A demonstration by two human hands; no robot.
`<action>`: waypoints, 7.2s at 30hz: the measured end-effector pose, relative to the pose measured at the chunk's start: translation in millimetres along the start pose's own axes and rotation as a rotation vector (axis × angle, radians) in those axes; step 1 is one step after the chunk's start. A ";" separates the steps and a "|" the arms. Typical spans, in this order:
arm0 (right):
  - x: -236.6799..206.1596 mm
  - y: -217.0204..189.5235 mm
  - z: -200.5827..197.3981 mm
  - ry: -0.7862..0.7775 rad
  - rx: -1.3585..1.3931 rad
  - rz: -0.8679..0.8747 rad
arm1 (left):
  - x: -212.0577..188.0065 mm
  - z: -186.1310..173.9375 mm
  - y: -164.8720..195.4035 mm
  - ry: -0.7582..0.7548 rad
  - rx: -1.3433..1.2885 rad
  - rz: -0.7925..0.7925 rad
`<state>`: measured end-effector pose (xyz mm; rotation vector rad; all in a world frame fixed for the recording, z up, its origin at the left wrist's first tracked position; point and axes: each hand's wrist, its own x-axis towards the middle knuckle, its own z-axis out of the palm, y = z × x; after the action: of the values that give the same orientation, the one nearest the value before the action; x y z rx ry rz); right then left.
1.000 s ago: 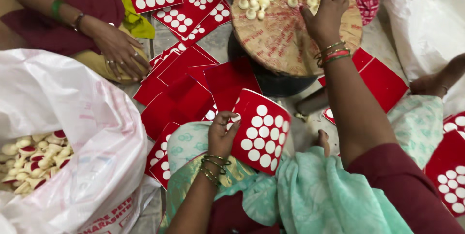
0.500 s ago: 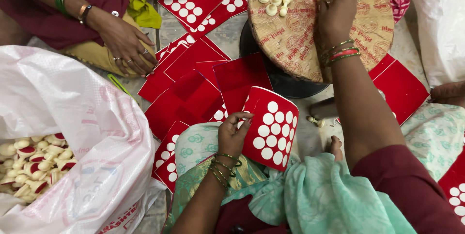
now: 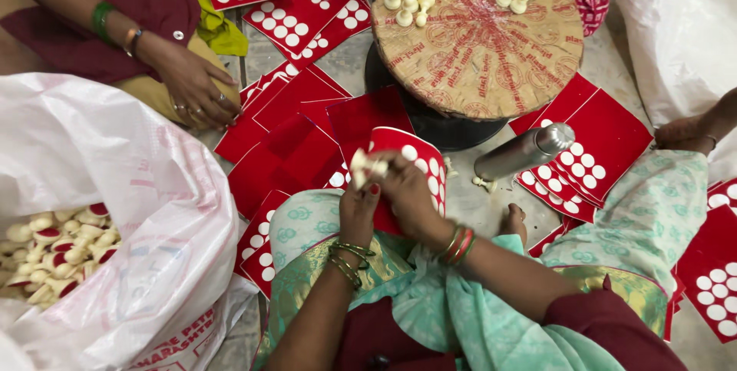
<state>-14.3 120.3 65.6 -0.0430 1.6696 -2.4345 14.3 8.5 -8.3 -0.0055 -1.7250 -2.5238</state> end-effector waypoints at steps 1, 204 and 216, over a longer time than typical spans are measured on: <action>-13.8 5.2 5.5 -0.042 -0.024 -0.007 | -6.5 0.0 2.5 0.025 -0.047 -0.028; -143.4 -154.5 -21.8 -0.201 -1.240 -0.951 | -109.4 55.3 148.4 -0.105 0.474 0.077; -134.0 -137.6 -40.7 -0.396 -0.989 -0.553 | -115.5 54.5 142.3 -0.104 0.593 0.211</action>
<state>92.8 228.6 189.4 -1.1444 2.6562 -1.4070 137.3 15.7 138.0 -0.2658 -2.3026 -1.8189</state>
